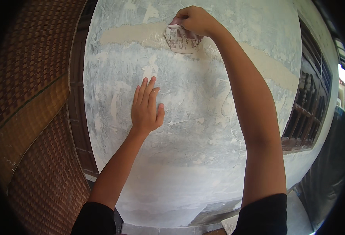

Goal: The person applies putty to a cracked outdoor wall using a scraper, smoothing the filler over the surface.

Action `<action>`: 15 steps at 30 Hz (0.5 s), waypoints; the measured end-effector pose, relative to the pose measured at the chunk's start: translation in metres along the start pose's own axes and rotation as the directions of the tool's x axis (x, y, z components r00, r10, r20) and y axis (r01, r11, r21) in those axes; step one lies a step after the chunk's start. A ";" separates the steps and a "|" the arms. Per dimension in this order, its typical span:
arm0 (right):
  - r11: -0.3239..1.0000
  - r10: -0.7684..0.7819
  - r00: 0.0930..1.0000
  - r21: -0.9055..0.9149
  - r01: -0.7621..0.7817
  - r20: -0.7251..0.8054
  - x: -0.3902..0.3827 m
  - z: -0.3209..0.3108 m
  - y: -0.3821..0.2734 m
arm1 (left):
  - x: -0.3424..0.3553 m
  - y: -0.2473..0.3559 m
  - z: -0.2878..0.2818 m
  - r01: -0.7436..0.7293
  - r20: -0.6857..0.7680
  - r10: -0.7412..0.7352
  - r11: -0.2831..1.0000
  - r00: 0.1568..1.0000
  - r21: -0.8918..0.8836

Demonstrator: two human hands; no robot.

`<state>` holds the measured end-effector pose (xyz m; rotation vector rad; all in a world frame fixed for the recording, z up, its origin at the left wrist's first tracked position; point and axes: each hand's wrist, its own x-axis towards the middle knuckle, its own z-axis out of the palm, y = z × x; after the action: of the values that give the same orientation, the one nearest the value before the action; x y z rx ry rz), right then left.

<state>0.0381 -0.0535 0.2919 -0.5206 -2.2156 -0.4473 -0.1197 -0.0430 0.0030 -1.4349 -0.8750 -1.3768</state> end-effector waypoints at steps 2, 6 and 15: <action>1.000 0.019 0.999 -0.011 -0.020 -0.050 0.004 -0.003 0.005 | -0.001 0.000 0.001 -0.003 0.000 0.003 1.000 1.000 0.001; 0.999 0.029 0.984 0.032 -0.023 -0.179 0.008 -0.014 0.014 | 0.001 0.002 0.002 -0.005 -0.001 0.005 1.000 1.000 -0.002; 0.996 0.074 0.984 0.052 -0.067 -0.160 0.014 -0.018 0.016 | 0.000 0.000 0.001 -0.007 0.001 0.007 1.000 1.000 -0.004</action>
<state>0.0494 -0.0456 0.3163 -0.5177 -2.0405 -0.3859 -0.1192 -0.0420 0.0033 -1.4410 -0.8677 -1.3734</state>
